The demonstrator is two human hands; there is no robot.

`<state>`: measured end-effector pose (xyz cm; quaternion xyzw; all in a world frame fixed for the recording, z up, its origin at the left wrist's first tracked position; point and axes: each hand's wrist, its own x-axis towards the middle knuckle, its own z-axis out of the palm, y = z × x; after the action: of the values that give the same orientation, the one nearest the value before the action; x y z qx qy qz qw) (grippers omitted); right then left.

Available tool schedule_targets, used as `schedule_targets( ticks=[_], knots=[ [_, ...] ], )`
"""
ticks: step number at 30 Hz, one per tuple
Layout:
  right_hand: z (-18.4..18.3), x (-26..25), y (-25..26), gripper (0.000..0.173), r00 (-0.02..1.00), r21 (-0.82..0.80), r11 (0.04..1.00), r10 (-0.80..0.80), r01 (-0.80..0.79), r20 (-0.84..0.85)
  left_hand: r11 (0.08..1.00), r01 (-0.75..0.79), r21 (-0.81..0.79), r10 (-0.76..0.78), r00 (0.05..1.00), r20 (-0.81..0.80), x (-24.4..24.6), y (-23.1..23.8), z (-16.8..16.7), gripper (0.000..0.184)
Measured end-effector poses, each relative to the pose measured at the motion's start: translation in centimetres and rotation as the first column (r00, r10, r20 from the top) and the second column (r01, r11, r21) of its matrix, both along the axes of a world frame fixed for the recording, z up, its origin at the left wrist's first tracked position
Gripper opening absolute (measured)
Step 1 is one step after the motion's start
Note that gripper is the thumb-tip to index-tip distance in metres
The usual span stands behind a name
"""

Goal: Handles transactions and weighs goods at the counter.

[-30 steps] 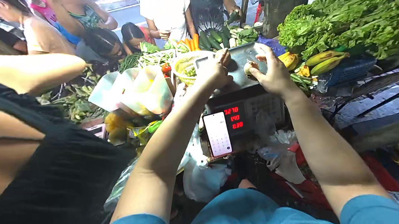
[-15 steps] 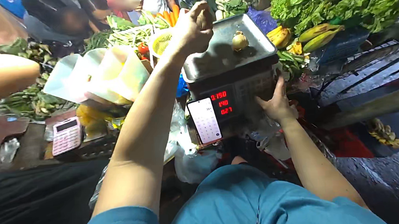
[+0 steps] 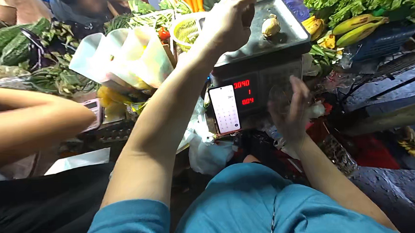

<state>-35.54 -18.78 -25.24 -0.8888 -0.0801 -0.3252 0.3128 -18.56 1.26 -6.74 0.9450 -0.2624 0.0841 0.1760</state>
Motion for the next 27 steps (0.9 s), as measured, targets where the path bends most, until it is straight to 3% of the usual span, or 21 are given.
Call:
schedule_targets(
  ticks=[4,8,14,18,22,23,27],
  knots=[
    [-3.0,-2.7,3.0,0.051,0.995,-0.103,0.990,0.094,-0.095,-0.017,0.999,-0.030,0.036,0.031,0.999,-0.030,1.2,-0.3,-2.5,0.063],
    [-4.5,-4.5,5.2,0.036,0.974,-0.174,0.958,0.222,-0.227,-0.051,1.000,-0.013,-0.004,0.013,0.999,-0.046,0.7,0.8,-2.5,0.065],
    [-4.7,-4.6,7.4,0.036,0.960,-0.277,0.919,0.265,-0.280,-0.092,0.953,-0.110,-0.284,0.133,0.989,0.064,-7.5,4.6,-2.1,0.055],
    [-5.3,-4.5,7.4,0.038,0.977,-0.315,0.925,0.208,-0.214,-0.054,0.898,-0.007,-0.439,0.104,0.975,0.197,-12.7,8.7,-6.7,0.046],
    [-4.6,-5.0,6.4,0.038,0.983,-0.315,0.931,0.161,-0.182,-0.092,0.856,-0.112,-0.505,0.180,0.980,0.089,-18.1,11.5,-12.3,0.030],
    [-4.3,-5.3,5.9,0.038,0.979,-0.271,0.941,0.183,-0.201,-0.089,0.829,-0.133,-0.543,0.211,0.974,0.084,-19.1,11.7,-13.8,0.027],
    [-6.0,-8.6,1.9,0.032,0.961,-0.007,0.974,0.223,-0.227,-0.164,0.729,-0.111,-0.675,0.215,0.974,0.072,-23.0,11.9,-18.8,0.046]
  ],
)
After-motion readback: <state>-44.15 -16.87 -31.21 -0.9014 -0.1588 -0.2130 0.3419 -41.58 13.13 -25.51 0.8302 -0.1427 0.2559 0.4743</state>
